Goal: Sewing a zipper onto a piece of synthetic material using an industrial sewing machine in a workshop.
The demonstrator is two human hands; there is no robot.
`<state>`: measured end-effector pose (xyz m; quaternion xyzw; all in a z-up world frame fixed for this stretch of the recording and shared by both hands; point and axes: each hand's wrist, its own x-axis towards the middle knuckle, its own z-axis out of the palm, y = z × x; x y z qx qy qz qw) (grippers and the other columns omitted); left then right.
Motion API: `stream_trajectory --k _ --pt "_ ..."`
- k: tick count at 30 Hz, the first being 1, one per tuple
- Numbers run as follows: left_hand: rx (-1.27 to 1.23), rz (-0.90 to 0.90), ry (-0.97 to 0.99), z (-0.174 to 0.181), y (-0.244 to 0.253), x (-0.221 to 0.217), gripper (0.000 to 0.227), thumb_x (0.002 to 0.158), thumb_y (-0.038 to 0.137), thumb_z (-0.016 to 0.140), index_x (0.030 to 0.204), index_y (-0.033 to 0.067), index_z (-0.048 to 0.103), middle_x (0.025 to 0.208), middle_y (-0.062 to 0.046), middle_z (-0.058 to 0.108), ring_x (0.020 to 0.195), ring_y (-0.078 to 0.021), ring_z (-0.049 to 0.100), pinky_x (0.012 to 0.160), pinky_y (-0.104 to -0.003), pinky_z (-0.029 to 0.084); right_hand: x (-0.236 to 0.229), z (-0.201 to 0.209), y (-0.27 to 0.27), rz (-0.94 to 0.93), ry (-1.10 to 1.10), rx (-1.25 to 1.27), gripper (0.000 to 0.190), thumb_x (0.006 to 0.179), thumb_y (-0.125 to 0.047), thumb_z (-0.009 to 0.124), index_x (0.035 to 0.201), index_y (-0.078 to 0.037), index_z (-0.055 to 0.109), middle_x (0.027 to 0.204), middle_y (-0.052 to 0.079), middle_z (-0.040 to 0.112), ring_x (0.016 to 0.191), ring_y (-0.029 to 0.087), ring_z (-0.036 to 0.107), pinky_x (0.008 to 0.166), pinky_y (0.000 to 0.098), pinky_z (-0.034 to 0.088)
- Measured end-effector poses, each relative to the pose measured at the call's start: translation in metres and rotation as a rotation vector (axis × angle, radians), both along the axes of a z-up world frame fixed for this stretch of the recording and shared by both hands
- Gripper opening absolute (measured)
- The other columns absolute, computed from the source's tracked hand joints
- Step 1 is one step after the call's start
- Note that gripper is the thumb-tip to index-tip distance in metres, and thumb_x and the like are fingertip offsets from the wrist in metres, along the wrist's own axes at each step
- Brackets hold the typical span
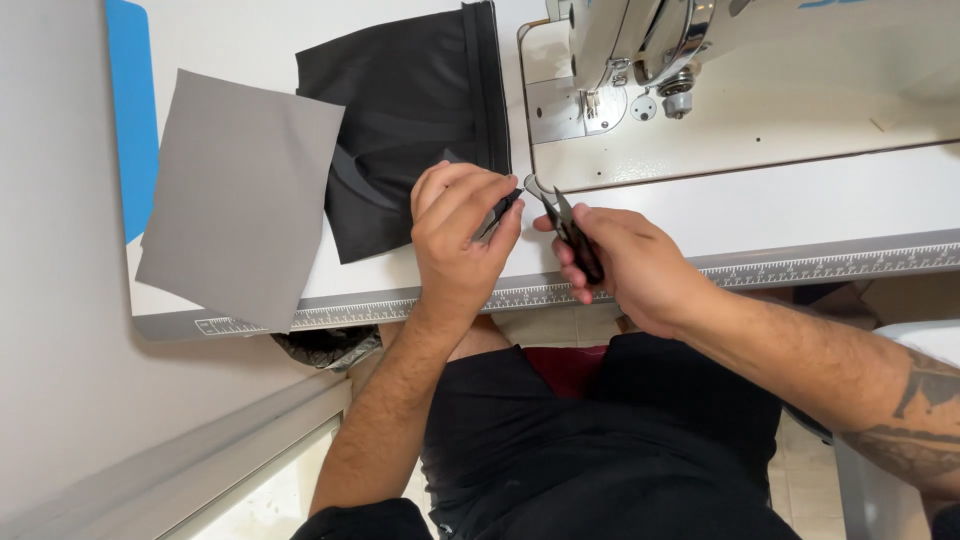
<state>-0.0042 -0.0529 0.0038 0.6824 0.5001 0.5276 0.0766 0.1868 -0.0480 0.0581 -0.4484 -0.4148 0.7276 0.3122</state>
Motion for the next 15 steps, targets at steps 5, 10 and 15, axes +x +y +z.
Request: stream_trajectory --k 5,10,15 --pt "0.069 -0.025 -0.043 -0.001 0.003 0.0 0.016 0.09 0.012 0.082 0.106 0.0138 0.077 0.1 0.001 0.074 0.101 -0.026 0.068 0.105 -0.047 0.046 -0.018 0.011 0.0 -0.025 0.036 -0.213 0.035 0.112 -0.022 0.032 0.103 0.006 0.051 0.082 0.015 0.046 0.063 0.019 0.043 0.048 0.0328 0.04" --pt "0.107 -0.027 -0.027 -0.005 0.003 -0.002 0.014 0.089 0.011 0.082 0.102 0.0133 0.077 0.099 0.001 0.075 0.098 -0.0263 0.069 0.098 -0.046 0.049 -0.021 -0.001 0.011 0.007 0.021 -0.243 0.031 0.108 -0.023 0.039 0.105 0.003 0.054 0.081 0.008 0.041 0.066 0.014 0.033 0.049 0.0288 0.032" --pt "0.141 -0.013 -0.033 -0.001 -0.005 -0.003 0.011 0.088 0.007 0.08 0.098 0.0111 0.077 0.096 0.0 0.074 0.093 -0.0277 0.069 0.093 -0.046 0.051 -0.027 -0.007 0.009 0.001 0.049 -0.253 0.028 0.106 -0.023 0.043 0.1 0.002 0.055 0.079 0.008 0.04 0.063 0.013 0.033 0.047 0.0274 0.03"
